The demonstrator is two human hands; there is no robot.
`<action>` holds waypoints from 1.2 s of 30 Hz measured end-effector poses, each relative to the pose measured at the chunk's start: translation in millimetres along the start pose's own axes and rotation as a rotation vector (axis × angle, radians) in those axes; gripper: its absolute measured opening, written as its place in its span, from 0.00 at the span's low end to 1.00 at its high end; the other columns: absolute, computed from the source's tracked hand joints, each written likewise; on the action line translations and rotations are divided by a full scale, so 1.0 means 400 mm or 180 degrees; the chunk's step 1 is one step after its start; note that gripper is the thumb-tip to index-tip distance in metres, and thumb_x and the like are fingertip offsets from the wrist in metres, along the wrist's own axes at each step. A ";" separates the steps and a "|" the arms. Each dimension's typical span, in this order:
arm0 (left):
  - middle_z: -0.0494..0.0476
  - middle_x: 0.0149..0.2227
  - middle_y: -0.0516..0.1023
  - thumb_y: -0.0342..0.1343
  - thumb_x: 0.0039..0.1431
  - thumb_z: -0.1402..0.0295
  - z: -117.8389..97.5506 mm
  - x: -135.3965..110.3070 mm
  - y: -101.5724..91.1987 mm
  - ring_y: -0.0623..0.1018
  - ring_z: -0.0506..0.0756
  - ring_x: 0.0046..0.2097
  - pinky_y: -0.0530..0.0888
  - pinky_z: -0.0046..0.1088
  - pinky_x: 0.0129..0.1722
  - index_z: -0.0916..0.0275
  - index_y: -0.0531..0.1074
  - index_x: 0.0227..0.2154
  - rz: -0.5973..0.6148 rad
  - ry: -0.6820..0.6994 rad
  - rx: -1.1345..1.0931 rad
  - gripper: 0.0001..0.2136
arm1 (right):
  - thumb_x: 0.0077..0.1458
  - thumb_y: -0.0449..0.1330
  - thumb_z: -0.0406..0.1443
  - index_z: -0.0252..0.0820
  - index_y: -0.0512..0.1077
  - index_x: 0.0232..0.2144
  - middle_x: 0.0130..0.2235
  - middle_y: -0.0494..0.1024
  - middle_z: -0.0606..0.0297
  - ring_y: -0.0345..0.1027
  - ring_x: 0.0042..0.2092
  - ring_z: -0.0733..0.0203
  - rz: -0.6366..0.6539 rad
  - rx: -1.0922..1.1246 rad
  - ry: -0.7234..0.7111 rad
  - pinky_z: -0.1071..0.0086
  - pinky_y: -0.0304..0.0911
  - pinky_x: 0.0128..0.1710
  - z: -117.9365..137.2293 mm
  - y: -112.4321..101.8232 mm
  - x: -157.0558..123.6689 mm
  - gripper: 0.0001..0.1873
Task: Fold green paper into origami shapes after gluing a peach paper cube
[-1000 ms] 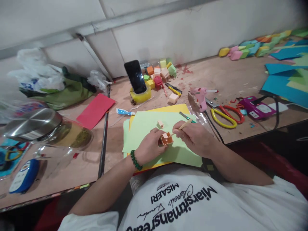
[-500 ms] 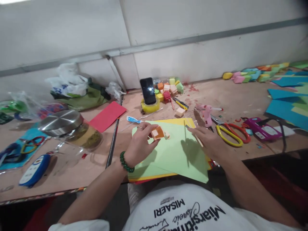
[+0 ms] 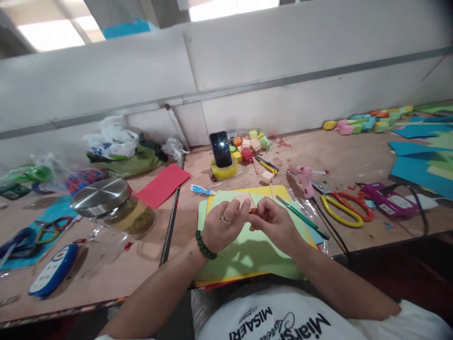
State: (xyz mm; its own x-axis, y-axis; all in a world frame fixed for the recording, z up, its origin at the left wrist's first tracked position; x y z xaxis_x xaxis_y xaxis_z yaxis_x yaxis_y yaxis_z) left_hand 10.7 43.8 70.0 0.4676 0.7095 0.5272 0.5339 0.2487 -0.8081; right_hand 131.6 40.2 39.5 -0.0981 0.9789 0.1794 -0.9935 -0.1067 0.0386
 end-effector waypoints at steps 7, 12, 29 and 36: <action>0.62 0.47 0.72 0.64 0.53 0.59 0.080 -0.015 0.009 0.74 0.55 0.39 0.76 0.34 0.39 0.57 0.67 0.56 -0.0421 -0.0882 -0.0886 0.27 | 0.48 0.67 0.46 0.43 0.63 0.26 0.25 0.76 0.67 0.73 0.26 0.64 -0.0652 -0.0595 -0.0517 0.70 0.71 0.25 0.047 -0.074 0.003 0.18; 0.50 0.29 0.71 0.71 0.38 0.52 0.040 -0.054 0.183 0.69 0.47 0.26 0.68 0.22 0.23 0.64 0.73 0.43 0.1710 -0.1972 -0.3467 0.30 | 0.53 0.64 0.39 0.44 0.64 0.28 0.27 0.78 0.66 0.75 0.27 0.62 -0.0946 -0.1487 -0.1242 0.70 0.72 0.27 0.107 -0.096 -0.022 0.11; 0.52 0.34 0.76 0.72 0.38 0.65 0.050 -0.029 0.122 0.72 0.46 0.28 0.70 0.20 0.25 0.63 0.70 0.42 -0.0056 -0.2395 -0.4835 0.26 | 0.59 0.60 0.36 0.43 0.69 0.37 0.34 0.81 0.65 0.77 0.32 0.65 -0.0171 -0.1763 -0.1391 0.74 0.74 0.31 0.091 -0.051 -0.049 0.04; 0.52 0.31 0.79 0.73 0.36 0.69 0.074 -0.035 0.121 0.78 0.49 0.30 0.74 0.18 0.27 0.66 0.74 0.31 -0.0221 -0.2782 -0.4903 0.18 | 0.59 0.57 0.42 0.44 0.70 0.36 0.33 0.81 0.64 0.76 0.33 0.62 -0.0224 -0.2155 -0.0857 0.70 0.72 0.33 0.078 -0.137 -0.034 0.09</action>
State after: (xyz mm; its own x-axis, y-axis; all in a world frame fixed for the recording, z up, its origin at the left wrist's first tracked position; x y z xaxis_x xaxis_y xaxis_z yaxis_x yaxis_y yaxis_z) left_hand 9.3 65.4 15.7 0.2152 0.9650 -0.1498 0.8909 -0.1312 0.4348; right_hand 189.1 27.4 65.6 -0.1020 0.8933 0.4377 -0.8231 0.1713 -0.5415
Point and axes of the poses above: each hand's wrist, its own x-axis towards the middle knuckle, its own y-axis out of the palm, z = x × y, the point moved 8 cm from there along x, towards the middle knuckle
